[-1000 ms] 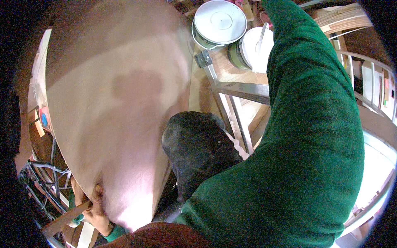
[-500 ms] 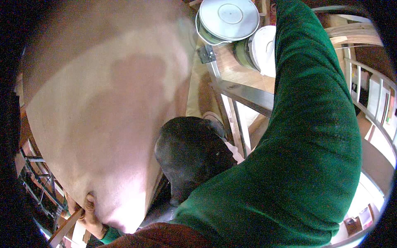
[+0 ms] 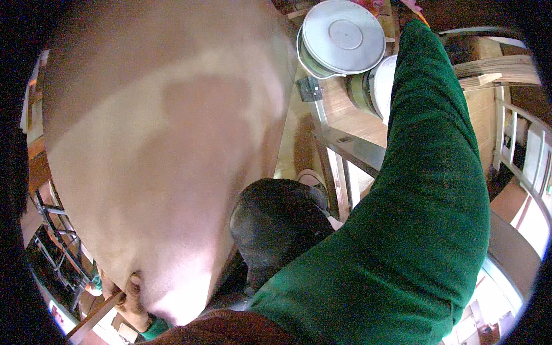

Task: The person measures and marks a large plywood sheet using a wooden straightedge and a pencil. They then use a hand saw to cut the plywood along the marked line. Finally, the person sands the cut edge of the plywood with a sanding block.

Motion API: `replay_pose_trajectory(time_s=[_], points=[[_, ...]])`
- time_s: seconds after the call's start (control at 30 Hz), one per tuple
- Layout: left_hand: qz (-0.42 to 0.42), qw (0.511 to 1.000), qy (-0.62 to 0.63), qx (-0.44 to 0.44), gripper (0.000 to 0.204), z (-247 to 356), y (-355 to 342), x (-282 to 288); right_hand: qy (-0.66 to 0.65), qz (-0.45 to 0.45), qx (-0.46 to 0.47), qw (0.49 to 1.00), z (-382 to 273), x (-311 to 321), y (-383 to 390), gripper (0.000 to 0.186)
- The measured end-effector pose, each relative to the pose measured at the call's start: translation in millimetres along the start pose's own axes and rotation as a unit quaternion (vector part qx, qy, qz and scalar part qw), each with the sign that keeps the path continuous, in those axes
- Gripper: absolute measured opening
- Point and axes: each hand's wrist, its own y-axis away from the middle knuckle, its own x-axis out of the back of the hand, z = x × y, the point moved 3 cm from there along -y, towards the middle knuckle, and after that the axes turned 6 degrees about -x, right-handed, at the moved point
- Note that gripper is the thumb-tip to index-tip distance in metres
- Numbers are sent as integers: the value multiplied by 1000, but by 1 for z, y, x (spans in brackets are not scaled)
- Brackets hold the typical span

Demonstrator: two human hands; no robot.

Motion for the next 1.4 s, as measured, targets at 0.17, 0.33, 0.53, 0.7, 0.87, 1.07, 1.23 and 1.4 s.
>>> replay_pose_trajectory(time_s=[0.17,0.33,0.53,0.7,0.87,1.07,1.23,1.4], points=[[-81,992,78,-51,54,17,-12,-7,15,-1,-14,1000,5,19,-2,37],[-64,979,177,-77,41,14,-17,-7,17,-4,-16,1000,-15,53,15,37],[-69,978,183,-77,44,13,-23,-8,27,-19,-20,999,-14,47,40,37],[-36,992,112,-55,63,10,-22,-13,27,-13,-14,999,-11,25,26,37],[-13,999,46,-15,66,-2,-11,-7,21,-10,-11,1000,-12,7,19,37],[-41,997,43,52,65,-29,9,8,23,-6,-8,1000,-6,6,32,37],[-42,998,28,-22,57,-16,2,6,31,2,-10,999,-5,16,26,37],[-89,989,89,-71,44,9,-18,-7,44,-12,-21,999,-14,37,16,37]])
